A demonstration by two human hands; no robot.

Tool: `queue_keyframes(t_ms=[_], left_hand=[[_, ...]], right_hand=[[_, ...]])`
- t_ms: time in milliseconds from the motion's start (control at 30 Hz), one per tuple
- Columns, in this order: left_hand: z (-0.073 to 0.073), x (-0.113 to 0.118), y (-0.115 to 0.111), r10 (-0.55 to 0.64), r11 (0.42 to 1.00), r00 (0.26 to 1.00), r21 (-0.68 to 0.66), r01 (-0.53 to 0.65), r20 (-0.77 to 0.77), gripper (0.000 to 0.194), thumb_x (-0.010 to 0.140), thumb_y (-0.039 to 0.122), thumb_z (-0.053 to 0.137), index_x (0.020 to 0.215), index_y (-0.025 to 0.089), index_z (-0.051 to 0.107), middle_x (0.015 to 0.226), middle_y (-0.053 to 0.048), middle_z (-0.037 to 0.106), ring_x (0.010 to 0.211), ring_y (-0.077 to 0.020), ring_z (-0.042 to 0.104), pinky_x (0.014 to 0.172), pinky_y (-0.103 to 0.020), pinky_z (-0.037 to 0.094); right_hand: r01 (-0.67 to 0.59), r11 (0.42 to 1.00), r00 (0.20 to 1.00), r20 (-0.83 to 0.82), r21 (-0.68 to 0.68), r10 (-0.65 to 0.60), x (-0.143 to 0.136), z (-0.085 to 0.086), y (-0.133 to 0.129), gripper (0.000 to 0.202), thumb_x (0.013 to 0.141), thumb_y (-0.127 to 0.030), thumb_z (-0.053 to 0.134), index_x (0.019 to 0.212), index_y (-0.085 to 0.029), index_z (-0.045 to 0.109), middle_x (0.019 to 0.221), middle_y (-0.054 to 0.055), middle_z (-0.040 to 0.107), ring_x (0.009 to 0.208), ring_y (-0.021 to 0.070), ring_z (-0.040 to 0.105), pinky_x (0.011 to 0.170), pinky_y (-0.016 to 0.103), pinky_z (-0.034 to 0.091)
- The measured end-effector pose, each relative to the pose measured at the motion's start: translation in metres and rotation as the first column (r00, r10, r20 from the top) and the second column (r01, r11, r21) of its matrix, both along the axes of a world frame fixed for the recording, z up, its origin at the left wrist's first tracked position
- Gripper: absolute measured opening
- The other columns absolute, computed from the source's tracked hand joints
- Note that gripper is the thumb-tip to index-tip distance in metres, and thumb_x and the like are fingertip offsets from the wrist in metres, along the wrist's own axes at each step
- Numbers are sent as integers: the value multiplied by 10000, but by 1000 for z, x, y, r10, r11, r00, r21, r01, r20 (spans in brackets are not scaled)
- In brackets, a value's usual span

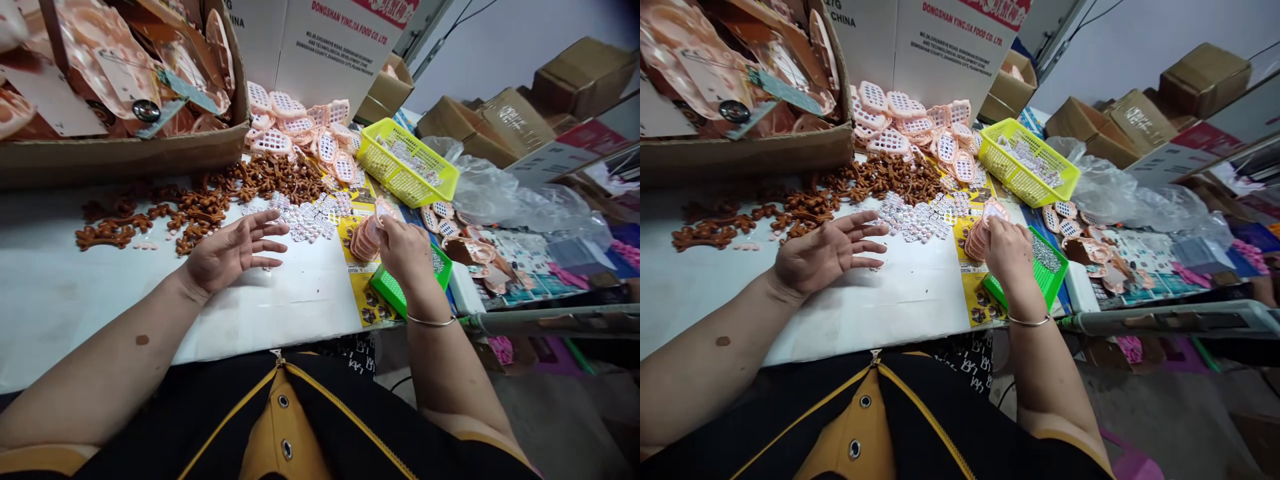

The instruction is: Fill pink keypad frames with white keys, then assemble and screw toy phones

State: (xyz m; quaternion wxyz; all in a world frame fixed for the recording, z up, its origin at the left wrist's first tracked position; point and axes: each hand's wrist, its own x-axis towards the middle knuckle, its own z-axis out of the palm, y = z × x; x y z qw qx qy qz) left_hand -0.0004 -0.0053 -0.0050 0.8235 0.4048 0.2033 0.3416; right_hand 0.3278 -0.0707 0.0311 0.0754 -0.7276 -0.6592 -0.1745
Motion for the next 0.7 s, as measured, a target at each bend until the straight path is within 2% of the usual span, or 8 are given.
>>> queue_keyframes(t_ms=[67, 167, 300, 400, 467, 567, 633, 700], left_hand=[[0, 0, 0, 0, 1000, 1000, -3, 0, -7, 624, 779, 526, 722, 1313, 220, 622, 1360, -148, 624, 1087, -295, 668, 884, -442, 583], [0, -1, 2, 10, 1000, 1000, -7, -10, -10, 601, 785, 502, 717, 1308, 223, 622, 1356, -149, 625, 1076, -290, 670, 887, -444, 577], [-1, -2, 5, 23, 999, 1000, -26, -23, 3, 605, 779, 510, 726, 1299, 219, 619, 1347, -148, 629, 1062, -280, 673, 883, -443, 580], [-2, -2, 5, 40, 998, 999, -58, -39, 17, 626, 760, 524, 751, 1289, 215, 623, 1334, -147, 635, 1048, -271, 673, 876, -433, 586], [-3, -2, 6, 45, 996, 999, -83, -42, 29, 647, 730, 531, 783, 1276, 217, 633, 1309, -140, 647, 1032, -267, 673, 868, -428, 589], [-5, -1, 7, 44, 993, 998, -113, -39, 42, 664, 687, 539, 823, 1251, 230, 657, 1270, -125, 661, 1013, -262, 678, 849, -415, 594], [-6, -1, 7, 53, 991, 998, -124, -47, 42, 650, 682, 538, 833, 1237, 239, 673, 1263, -121, 662, 1012, -260, 681, 842, -404, 595], [-6, -2, 7, 67, 989, 997, -135, -61, 42, 631, 683, 533, 838, 1222, 243, 686, 1266, -123, 660, 1012, -256, 682, 843, -397, 594]], right_hand=[[39, 995, 998, 55, -92, -34, 11, 1, 3, 347, 962, -226, 383, 1036, -157, 715, 992, 169, 777, 831, 252, 672, 779, 395, 433], [55, 980, 994, 102, -191, -36, 15, 0, 4, 327, 970, -236, 391, 935, -177, 711, 966, 158, 778, 804, 243, 664, 713, 370, 396], [14, 978, 996, 87, -209, 4, 16, 10, 6, 390, 1009, -322, 368, 1065, -162, 719, 1150, 171, 758, 949, 285, 693, 740, 383, 435], [-13, 982, 998, 61, -187, 25, 11, 33, 25, 458, 1019, -408, 354, 1139, -167, 723, 1213, 173, 739, 1020, 309, 696, 793, 406, 481], [-31, 982, 998, 44, -188, 39, 2, 52, 54, 469, 1011, -443, 368, 1147, -183, 734, 1186, 167, 748, 1022, 315, 701, 820, 417, 497], [-47, 972, 998, -55, -230, 36, -12, 70, 119, 445, 985, -462, 430, 1178, -206, 738, 1197, 139, 748, 1037, 301, 701, 837, 405, 512], [-4, 944, 995, -92, -329, -28, -19, 69, 167, 416, 965, -438, 480, 1169, -194, 748, 1131, 135, 765, 1005, 282, 706, 836, 388, 523], [102, 900, 991, -36, -423, -129, -21, 55, 208, 381, 946, -345, 511, 1171, -145, 745, 1100, 167, 762, 998, 266, 704, 847, 368, 532]])
